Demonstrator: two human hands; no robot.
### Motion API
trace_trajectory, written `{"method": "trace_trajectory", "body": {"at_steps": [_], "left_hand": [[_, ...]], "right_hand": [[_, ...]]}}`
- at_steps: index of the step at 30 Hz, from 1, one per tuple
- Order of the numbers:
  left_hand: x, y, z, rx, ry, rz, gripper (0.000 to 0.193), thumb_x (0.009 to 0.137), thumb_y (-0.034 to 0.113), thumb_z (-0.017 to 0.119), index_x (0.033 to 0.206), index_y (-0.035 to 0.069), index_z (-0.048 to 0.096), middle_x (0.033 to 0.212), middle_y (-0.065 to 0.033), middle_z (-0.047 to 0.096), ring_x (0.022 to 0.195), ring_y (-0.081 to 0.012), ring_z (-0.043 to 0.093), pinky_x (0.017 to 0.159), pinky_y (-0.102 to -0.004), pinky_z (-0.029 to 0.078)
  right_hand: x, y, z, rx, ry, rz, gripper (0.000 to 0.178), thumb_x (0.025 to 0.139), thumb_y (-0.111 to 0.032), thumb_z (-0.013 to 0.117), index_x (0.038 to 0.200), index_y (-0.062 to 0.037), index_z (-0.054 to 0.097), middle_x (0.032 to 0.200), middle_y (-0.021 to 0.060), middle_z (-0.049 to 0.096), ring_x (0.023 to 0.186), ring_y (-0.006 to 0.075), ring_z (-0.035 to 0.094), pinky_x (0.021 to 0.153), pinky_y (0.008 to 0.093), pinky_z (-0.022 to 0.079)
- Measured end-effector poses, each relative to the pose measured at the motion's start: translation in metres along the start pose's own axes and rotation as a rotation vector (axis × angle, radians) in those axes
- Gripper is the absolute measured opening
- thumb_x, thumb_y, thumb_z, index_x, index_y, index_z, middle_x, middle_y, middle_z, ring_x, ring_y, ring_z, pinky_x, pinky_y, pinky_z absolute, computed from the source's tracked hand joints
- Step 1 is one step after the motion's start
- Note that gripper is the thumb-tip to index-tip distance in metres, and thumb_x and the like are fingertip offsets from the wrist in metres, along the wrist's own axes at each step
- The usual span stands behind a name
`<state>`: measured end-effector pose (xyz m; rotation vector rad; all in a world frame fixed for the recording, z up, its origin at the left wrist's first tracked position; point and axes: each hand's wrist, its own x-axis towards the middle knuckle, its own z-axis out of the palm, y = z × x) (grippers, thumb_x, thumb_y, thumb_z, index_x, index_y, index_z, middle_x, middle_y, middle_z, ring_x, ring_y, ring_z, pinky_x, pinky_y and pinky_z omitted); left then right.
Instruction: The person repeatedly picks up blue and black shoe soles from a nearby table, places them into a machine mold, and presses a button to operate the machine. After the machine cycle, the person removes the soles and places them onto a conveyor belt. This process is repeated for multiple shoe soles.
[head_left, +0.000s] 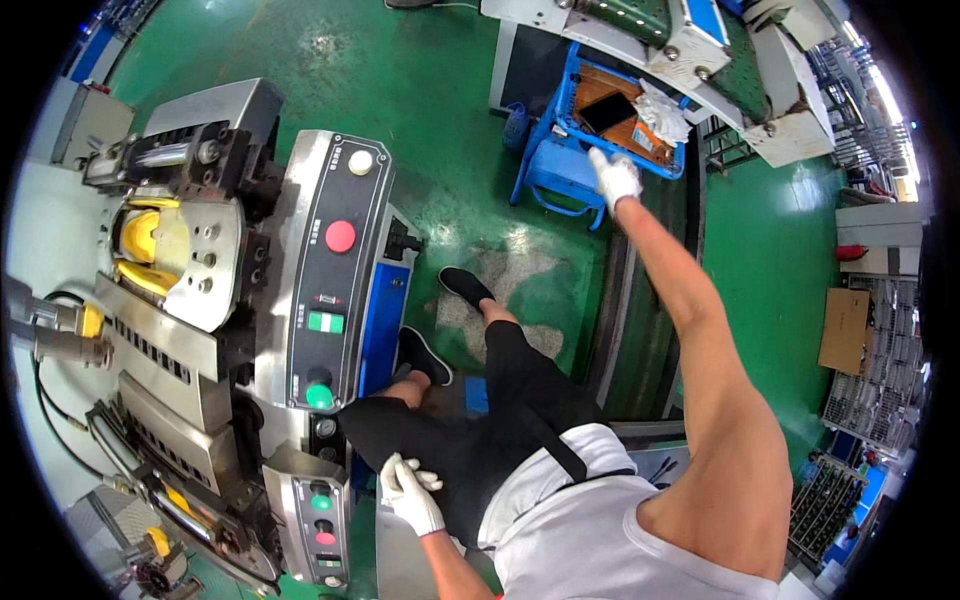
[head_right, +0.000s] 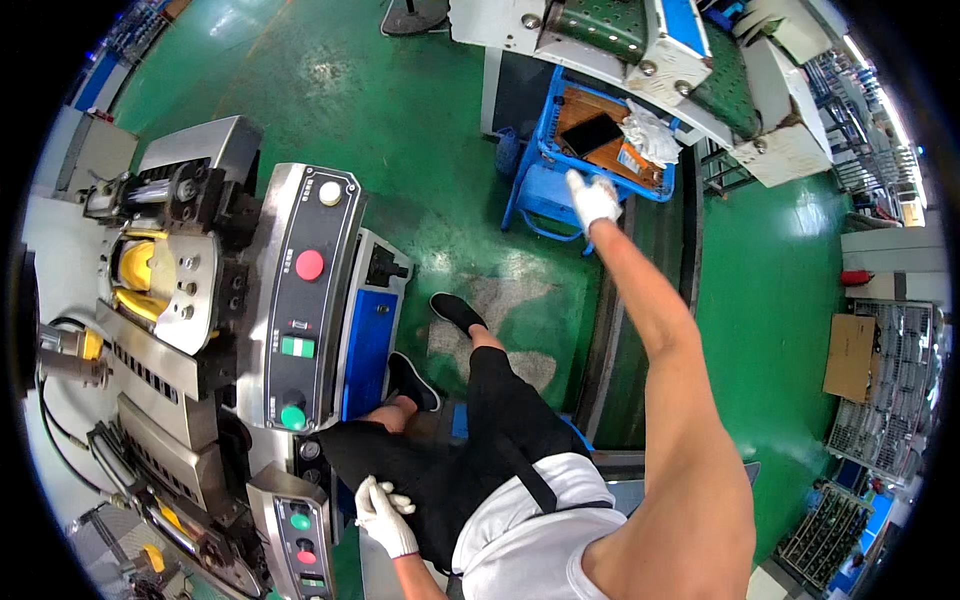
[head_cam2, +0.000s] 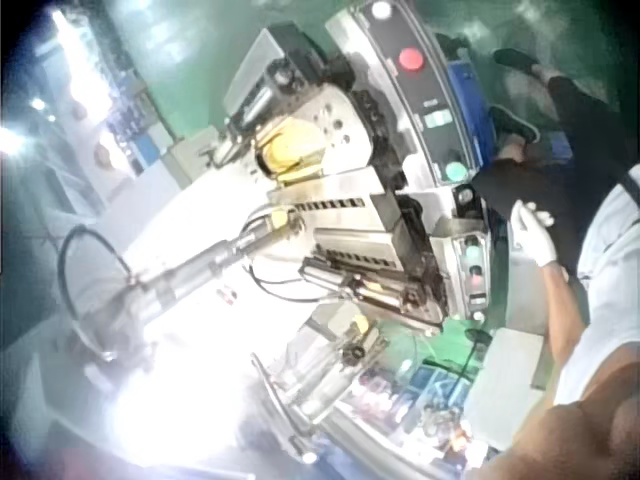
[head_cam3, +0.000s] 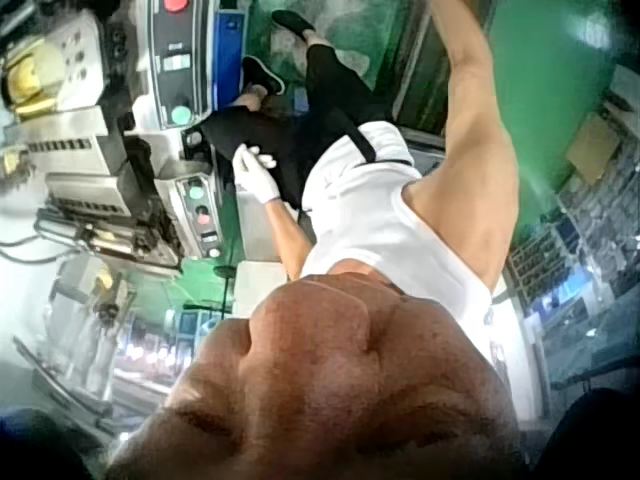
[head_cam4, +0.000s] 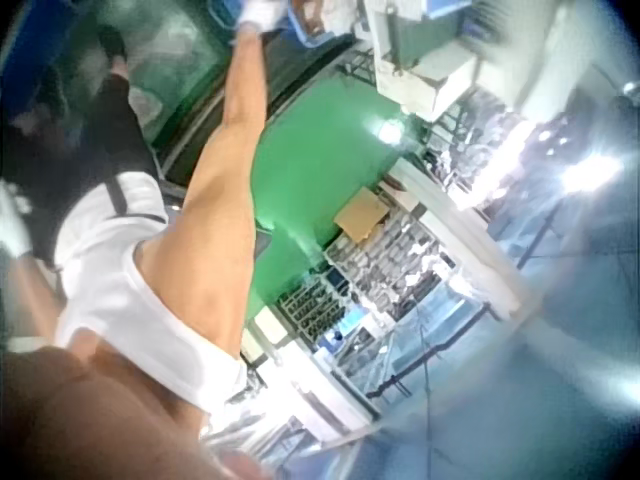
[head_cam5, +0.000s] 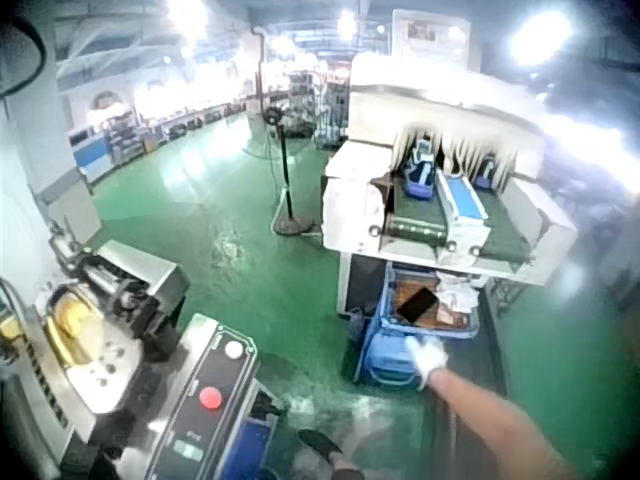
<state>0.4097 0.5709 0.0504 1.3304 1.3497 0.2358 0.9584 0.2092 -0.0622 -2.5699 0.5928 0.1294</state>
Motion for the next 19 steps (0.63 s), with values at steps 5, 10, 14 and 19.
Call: {"method": "trace_trajectory", "body": {"at_steps": [5, 10, 14, 19], "left_hand": [[0.003, 0.013, 0.009, 0.073, 0.037, -0.099, 0.028, 0.113, 0.019, 0.055, 0.133, 0.0, 0.06, 0.094, -0.0102, 0.07, 0.052, -0.0123, 0.06, 0.042, -0.027, 0.053], [0.003, 0.021, 0.024, 0.192, 0.112, -0.154, 0.028, 0.113, 0.018, 0.054, 0.133, 0.001, 0.06, 0.094, -0.0104, 0.069, 0.052, -0.0129, 0.06, 0.042, -0.0273, 0.053], [0.006, 0.018, 0.041, 0.234, 0.143, -0.099, 0.029, 0.113, 0.017, 0.053, 0.136, 0.002, 0.06, 0.095, -0.0105, 0.068, 0.051, -0.0117, 0.059, 0.042, -0.0253, 0.052], [0.004, 0.023, 0.04, 0.271, 0.178, -0.104, 0.03, 0.112, 0.018, 0.055, 0.137, 0.002, 0.06, 0.095, -0.0102, 0.069, 0.052, -0.0114, 0.059, 0.042, -0.025, 0.051]], "right_hand": [[0.129, -0.024, 0.006, -0.14, -0.103, 0.202, 0.1, 0.09, -0.082, 0.051, 0.144, 0.0011, 0.064, 0.152, 0.0292, 0.057, 0.143, 0.0361, 0.057, 0.118, 0.0451, 0.045], [0.173, -0.053, 0.025, -0.416, -0.15, 0.128, 0.098, 0.091, -0.08, 0.053, 0.152, -0.0039, 0.059, 0.153, 0.0192, 0.06, 0.136, 0.0339, 0.063, 0.109, 0.0458, 0.053], [0.165, -0.085, 0.01, -0.113, -0.265, 0.296, 0.104, 0.082, -0.072, 0.077, 0.153, -0.0007, 0.052, 0.143, 0.0195, 0.066, 0.113, 0.0363, 0.074, 0.077, 0.0487, 0.067], [0.219, -0.021, 0.046, -0.239, -0.184, 0.253, 0.118, 0.081, -0.076, 0.074, 0.168, -0.0075, 0.034, 0.153, 0.0194, 0.06, 0.136, 0.0338, 0.064, 0.109, 0.0517, 0.054]]}}
